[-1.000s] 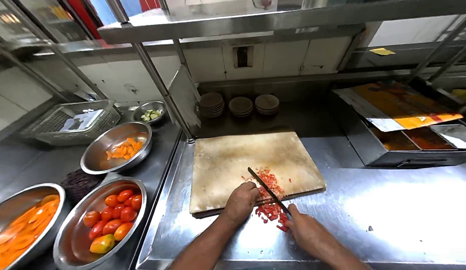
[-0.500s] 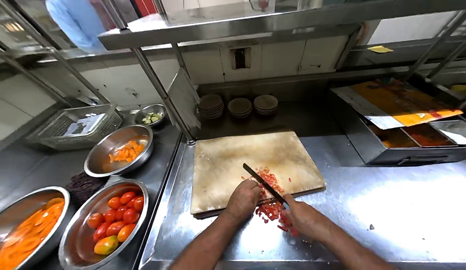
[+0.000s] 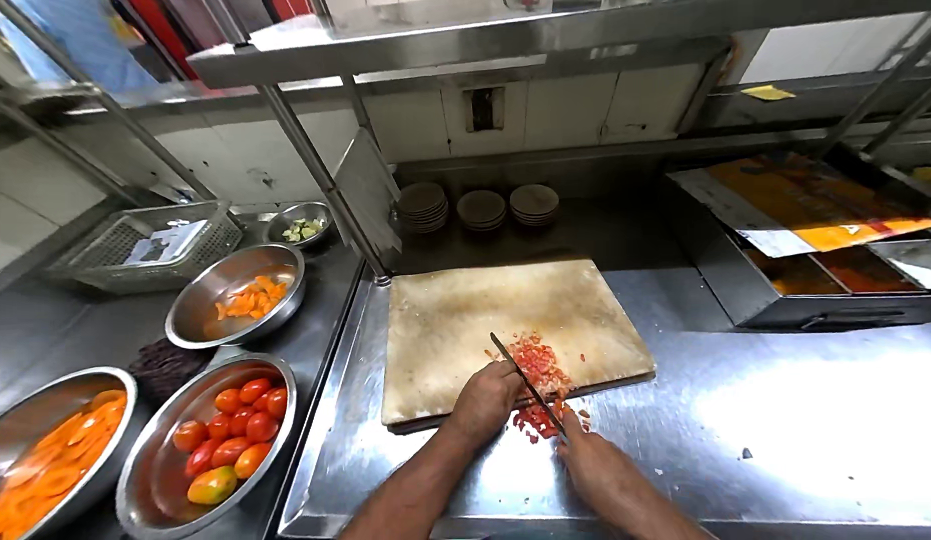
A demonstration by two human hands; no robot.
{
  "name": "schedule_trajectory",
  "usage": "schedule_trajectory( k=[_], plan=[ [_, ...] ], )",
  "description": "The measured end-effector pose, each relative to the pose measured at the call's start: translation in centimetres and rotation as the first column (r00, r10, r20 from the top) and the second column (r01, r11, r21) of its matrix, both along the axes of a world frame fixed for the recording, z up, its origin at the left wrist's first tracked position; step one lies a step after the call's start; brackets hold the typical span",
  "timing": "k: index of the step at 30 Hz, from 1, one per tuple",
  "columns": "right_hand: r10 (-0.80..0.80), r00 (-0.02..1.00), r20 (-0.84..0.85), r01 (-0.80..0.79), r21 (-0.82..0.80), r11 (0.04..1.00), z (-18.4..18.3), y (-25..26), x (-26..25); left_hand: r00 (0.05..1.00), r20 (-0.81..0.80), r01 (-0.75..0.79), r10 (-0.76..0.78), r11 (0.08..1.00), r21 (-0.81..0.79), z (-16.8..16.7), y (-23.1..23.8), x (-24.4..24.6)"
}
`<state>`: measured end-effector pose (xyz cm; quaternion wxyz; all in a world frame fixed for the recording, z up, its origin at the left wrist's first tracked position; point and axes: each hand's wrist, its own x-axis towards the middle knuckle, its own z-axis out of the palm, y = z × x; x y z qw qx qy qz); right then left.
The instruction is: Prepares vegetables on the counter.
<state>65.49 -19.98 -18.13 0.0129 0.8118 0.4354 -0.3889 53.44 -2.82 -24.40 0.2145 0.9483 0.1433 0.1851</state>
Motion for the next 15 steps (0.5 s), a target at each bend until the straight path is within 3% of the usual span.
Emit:
schedule_trajectory(
  k=[2, 5, 8, 12, 15],
  plan=[
    [-0.017, 1.0, -0.005, 0.017, 0.05, 0.999, -1.9, 0.8, 0.6, 0.995, -0.099, 0.007, -0.01, 0.999, -0.032, 0.7, -0.1, 0.0],
    [0.049, 0.998, -0.036, -0.048, 0.046, 0.998, -0.2, 1.5, 2.4, 0.962, -0.272, 0.017, -0.04, 0.996, -0.089, 2.4, -0.3, -0.2],
    [0.073, 0.997, -0.011, -0.074, -0.04, 0.996, 2.5, 0.1, 1.4, 0.975, -0.22, 0.01, -0.023, 0.998, -0.058, 2.4, -0.3, -0.2],
    [-0.009, 1.0, -0.002, 0.009, 0.048, 0.999, -1.9, 0.6, 0.8, 0.972, -0.227, 0.042, -0.06, 0.996, -0.081, 1.8, 0.1, 0.0],
    [0.026, 0.998, -0.061, -0.021, 0.074, 0.997, 0.0, 1.6, 3.4, 0.972, -0.207, 0.097, -0.115, 0.991, -0.095, 1.8, 0.3, -0.2]
  ],
)
